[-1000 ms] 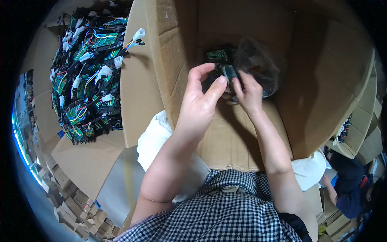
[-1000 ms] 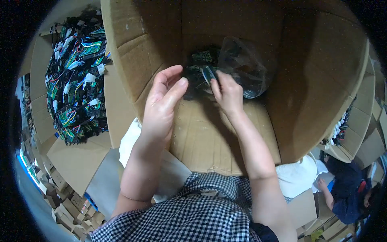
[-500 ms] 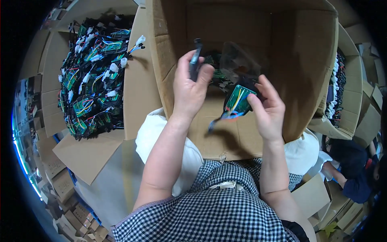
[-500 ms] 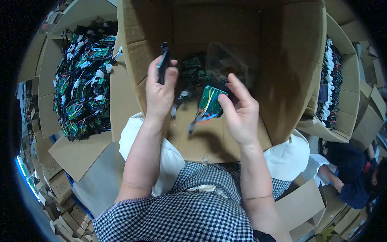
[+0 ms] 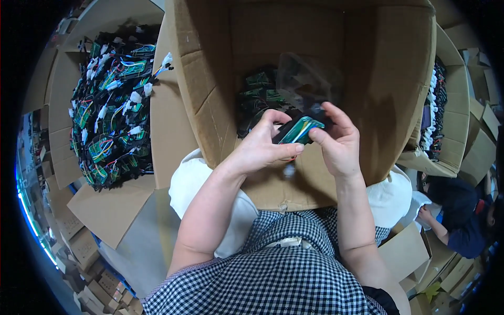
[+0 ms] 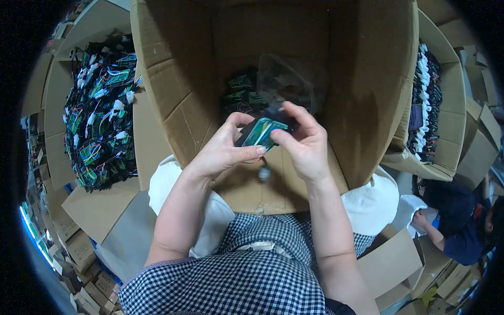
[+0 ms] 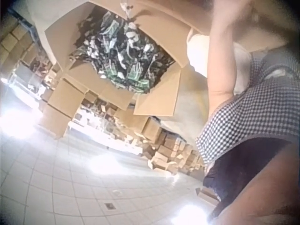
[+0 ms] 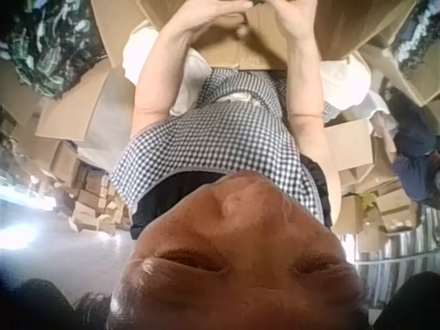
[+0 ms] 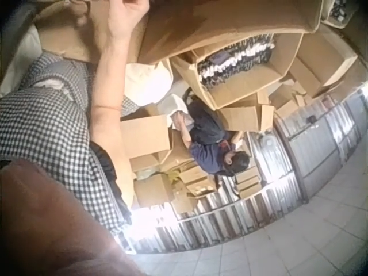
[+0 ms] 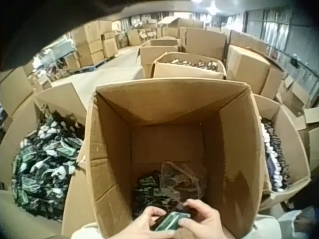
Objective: The person packs electronic circuit boards by hand into a plastic bag, then places the filled bag inside a cardboard box.
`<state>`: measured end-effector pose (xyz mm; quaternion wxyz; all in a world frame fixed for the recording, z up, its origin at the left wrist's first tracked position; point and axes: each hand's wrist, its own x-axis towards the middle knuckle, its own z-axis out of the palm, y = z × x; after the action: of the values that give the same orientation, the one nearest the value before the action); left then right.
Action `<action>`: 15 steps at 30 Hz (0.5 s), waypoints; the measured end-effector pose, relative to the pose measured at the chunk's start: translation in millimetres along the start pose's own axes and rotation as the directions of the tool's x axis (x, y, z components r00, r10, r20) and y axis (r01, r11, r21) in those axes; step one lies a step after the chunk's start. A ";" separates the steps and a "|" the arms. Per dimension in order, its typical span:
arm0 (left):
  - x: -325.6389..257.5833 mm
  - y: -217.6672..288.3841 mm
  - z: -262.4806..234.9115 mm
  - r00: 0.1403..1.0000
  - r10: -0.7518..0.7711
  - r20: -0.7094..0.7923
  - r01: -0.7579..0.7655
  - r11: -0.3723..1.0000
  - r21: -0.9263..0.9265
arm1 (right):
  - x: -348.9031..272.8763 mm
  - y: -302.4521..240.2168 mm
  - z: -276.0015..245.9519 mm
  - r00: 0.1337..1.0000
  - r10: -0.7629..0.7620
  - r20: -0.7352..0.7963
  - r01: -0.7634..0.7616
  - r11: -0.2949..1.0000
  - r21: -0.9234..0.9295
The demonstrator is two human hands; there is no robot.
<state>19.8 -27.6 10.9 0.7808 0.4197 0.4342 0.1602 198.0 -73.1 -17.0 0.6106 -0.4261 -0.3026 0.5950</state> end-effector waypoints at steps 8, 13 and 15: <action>11.4 -23.7 -4.5 0.998 0.008 -0.055 -0.015 0.993 -0.121 | 44.8 72.5 -64.0 0.956 0.287 -0.057 -0.243 0.887 0.393; 14.2 8.3 -15.2 0.933 0.024 -0.359 -0.022 1.000 0.011 | 122.4 183.9 -139.0 0.831 0.328 -0.449 -0.538 0.678 -0.502; 17.1 10.8 -24.1 0.891 0.152 -0.429 -0.208 0.974 -0.088 | 143.3 207.3 -137.1 0.972 -0.106 -0.210 -0.174 0.278 -0.945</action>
<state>11.3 1.8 3.7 0.6769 0.3617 0.5395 0.3464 236.6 31.2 -281.4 0.2496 -0.7795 -0.5161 0.2525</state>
